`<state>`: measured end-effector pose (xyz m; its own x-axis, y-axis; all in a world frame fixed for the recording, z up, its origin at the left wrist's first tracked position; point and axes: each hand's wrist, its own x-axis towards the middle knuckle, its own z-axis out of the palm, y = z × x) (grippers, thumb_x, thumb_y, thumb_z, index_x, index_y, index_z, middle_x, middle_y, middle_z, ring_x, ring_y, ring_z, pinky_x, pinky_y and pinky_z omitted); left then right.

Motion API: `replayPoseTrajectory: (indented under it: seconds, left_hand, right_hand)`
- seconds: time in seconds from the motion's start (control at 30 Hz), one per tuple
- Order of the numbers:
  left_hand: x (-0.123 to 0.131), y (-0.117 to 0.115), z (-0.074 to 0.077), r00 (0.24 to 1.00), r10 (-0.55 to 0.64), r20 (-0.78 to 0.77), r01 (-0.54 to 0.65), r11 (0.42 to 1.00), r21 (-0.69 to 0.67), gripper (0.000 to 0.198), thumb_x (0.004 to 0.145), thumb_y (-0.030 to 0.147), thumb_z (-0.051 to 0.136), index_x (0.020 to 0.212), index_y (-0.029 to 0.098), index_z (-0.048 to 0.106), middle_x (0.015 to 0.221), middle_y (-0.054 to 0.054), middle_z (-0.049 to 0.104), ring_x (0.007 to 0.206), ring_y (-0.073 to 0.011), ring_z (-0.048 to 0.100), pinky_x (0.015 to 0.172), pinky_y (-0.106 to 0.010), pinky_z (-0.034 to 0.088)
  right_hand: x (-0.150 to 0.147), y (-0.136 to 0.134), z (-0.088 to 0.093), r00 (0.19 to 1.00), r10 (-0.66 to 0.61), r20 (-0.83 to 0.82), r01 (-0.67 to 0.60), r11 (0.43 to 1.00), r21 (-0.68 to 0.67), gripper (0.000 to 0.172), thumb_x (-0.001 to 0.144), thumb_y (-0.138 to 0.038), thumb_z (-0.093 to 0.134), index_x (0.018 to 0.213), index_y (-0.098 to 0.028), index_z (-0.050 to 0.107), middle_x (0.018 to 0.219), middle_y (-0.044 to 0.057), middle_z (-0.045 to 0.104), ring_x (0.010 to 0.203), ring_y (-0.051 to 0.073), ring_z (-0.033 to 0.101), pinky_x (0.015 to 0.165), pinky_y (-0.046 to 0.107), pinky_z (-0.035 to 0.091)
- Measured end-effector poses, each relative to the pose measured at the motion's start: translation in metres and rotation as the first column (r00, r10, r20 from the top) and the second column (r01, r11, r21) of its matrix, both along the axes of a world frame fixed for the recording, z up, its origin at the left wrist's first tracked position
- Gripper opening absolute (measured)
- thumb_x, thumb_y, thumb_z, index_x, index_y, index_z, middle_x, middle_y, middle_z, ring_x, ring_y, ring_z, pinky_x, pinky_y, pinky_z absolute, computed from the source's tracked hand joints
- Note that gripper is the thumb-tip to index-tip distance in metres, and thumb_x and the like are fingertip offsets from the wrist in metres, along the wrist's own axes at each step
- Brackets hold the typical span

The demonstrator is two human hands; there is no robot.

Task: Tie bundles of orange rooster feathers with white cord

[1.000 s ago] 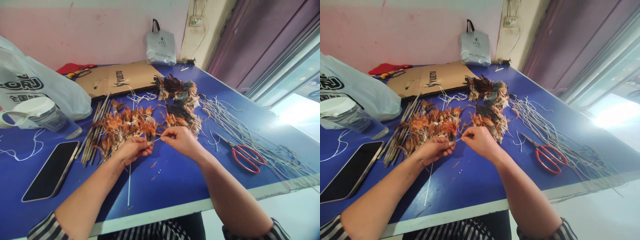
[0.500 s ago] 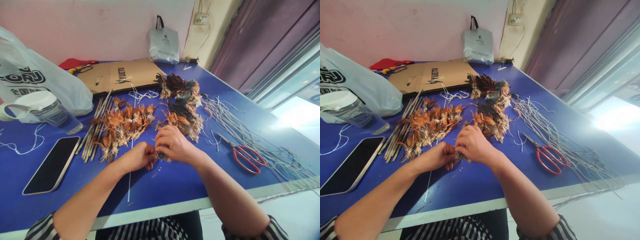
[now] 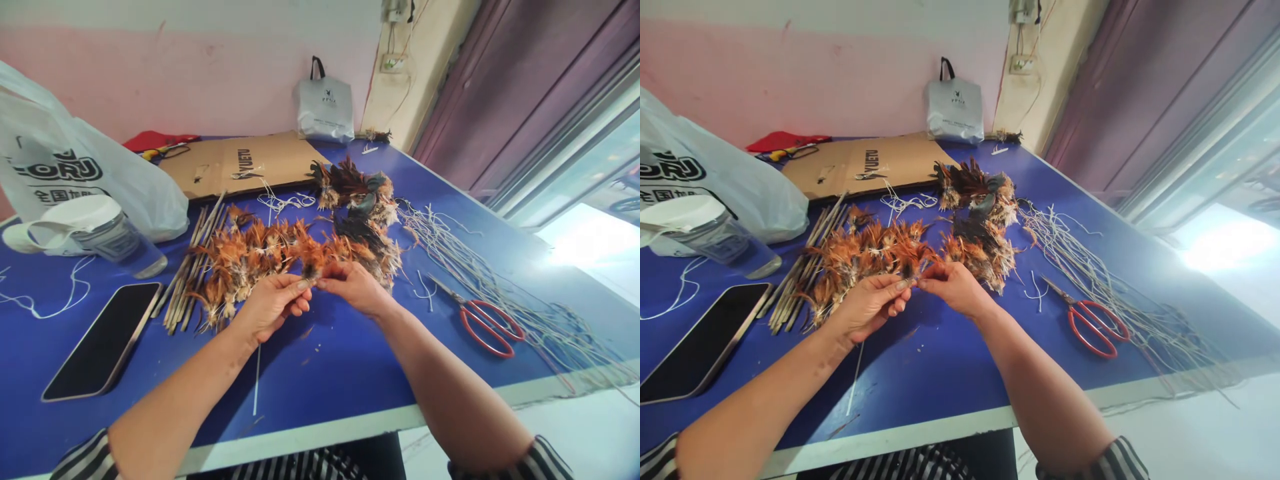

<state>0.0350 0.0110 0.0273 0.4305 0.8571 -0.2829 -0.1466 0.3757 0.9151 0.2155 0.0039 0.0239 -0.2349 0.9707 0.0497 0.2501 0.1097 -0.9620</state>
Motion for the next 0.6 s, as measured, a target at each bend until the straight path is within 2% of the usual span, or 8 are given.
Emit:
replayPoseTrajectory:
  seconds: [0.13,0.2,0.3,0.47,0.53,0.6]
  left_hand:
    - [0.004,0.003,-0.005,0.989,0.144,0.024,-0.143,0.988,-0.05,0.02,0.058,0.024,0.076,0.061,0.011,0.062,0.056,0.0,0.06,0.043,-0.0031,0.05,0.04,-0.013,0.037]
    - [0.005,0.003,-0.007,0.987,0.157,0.019,-0.156,0.987,-0.028,0.022,0.058,0.026,0.076,0.06,0.01,0.061,0.055,0.0,0.059,0.043,-0.0033,0.049,0.041,-0.014,0.038]
    - [0.005,0.002,-0.01,0.99,0.144,0.012,-0.144,0.989,0.019,0.025,0.059,0.03,0.076,0.059,0.01,0.061,0.054,0.0,0.059,0.044,-0.0047,0.05,0.043,-0.015,0.039]
    - [0.005,0.002,-0.016,0.984,0.132,-0.119,-0.107,0.974,0.199,0.023,0.067,0.033,0.068,0.064,0.012,0.061,0.052,-0.001,0.059,0.044,-0.0101,0.054,0.046,-0.021,0.043]
    - [0.004,0.001,-0.019,0.964,0.138,-0.226,-0.059,0.944,0.324,0.02,0.072,0.033,0.063,0.065,0.014,0.062,0.053,-0.001,0.059,0.045,-0.0115,0.055,0.046,-0.022,0.043]
    - [0.003,0.0,-0.021,0.924,0.136,-0.357,0.048,0.886,0.462,0.018,0.074,0.028,0.059,0.061,0.015,0.061,0.051,-0.001,0.058,0.045,-0.0114,0.054,0.047,-0.022,0.041]
  right_hand:
    - [-0.01,-0.006,0.0,0.966,-0.144,0.217,0.094,0.97,0.226,0.012,0.075,-0.023,0.058,0.074,-0.014,0.066,0.069,0.0,0.062,0.062,0.01,0.051,0.061,0.022,0.039]
    - [-0.014,-0.01,0.001,0.947,-0.169,0.273,0.058,0.926,0.373,0.012,0.078,-0.019,0.054,0.073,-0.015,0.065,0.073,0.002,0.062,0.067,0.011,0.052,0.065,0.023,0.039]
    - [-0.018,-0.015,0.002,0.886,-0.186,0.425,-0.075,0.846,0.528,0.017,0.083,-0.016,0.048,0.076,-0.015,0.064,0.077,0.005,0.061,0.074,0.013,0.053,0.069,0.025,0.038]
    - [-0.019,-0.02,0.005,0.67,-0.293,0.682,-0.287,0.745,0.602,0.021,0.087,-0.02,0.044,0.074,-0.016,0.061,0.075,0.004,0.057,0.072,0.015,0.047,0.067,0.029,0.031]
    - [-0.02,-0.022,0.006,0.602,-0.339,0.723,-0.344,0.707,0.618,0.021,0.087,-0.02,0.044,0.073,-0.016,0.06,0.074,0.005,0.056,0.071,0.015,0.044,0.066,0.031,0.029]
    - [-0.021,-0.023,0.007,0.559,-0.368,0.743,-0.387,0.676,0.627,0.021,0.087,-0.019,0.044,0.074,-0.016,0.06,0.077,0.006,0.056,0.075,0.017,0.043,0.067,0.033,0.028]
